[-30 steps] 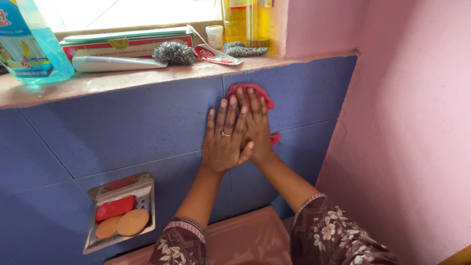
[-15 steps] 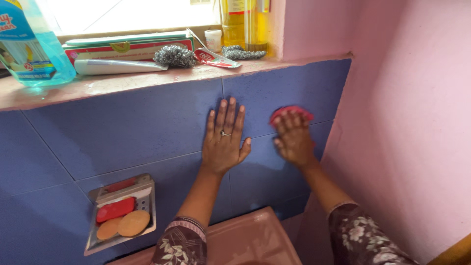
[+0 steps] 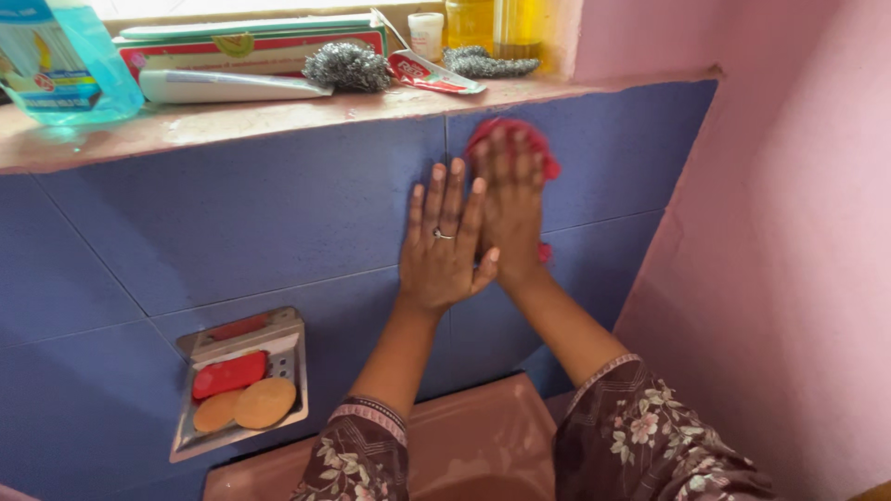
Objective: The person washes their hands under a running tap in a pink sink, then uses a red cloth to wipe the blue tiled wall above the sink. They rinse the cloth in the sink and continue wiping the wall and the sink basin.
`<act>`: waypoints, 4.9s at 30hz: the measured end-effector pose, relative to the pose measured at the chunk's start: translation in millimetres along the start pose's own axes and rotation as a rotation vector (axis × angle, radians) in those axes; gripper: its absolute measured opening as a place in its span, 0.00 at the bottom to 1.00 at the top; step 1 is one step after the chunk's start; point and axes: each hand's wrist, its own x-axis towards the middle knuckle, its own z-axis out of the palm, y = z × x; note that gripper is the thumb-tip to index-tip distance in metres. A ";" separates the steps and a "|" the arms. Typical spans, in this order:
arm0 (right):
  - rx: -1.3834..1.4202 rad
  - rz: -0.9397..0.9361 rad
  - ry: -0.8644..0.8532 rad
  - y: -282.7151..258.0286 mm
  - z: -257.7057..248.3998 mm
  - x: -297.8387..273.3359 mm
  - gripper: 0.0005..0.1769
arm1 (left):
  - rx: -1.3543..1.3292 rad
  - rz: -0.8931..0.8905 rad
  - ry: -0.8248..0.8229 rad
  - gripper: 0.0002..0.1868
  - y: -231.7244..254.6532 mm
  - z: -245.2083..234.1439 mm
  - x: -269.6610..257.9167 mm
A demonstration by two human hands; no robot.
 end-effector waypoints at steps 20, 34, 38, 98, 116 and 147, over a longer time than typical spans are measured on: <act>-0.045 0.199 0.116 60.2 -30.7 -13.8 0.35 | 0.061 -0.012 0.002 0.34 3.7 -5.2 5.5; 0.037 -0.372 -0.297 35.4 -9.5 -24.9 0.35 | 0.041 -0.041 0.007 0.36 3.6 -5.0 3.9; 0.030 -0.433 -0.198 103.6 -43.3 -25.0 0.35 | 0.104 -0.052 -0.054 0.35 6.7 -7.3 7.1; -0.180 0.640 0.280 113.2 -10.6 -74.0 0.40 | 0.040 -0.056 -0.082 0.35 10.1 -7.6 10.1; -0.014 0.464 -0.003 116.5 -42.8 -192.2 0.35 | 0.028 -0.053 -0.108 0.37 10.5 -11.2 13.3; 1.658 1.885 -0.668 -279.9 -117.1 -337.4 0.40 | 0.055 -0.394 -0.804 0.19 0.6 -39.2 -298.8</act>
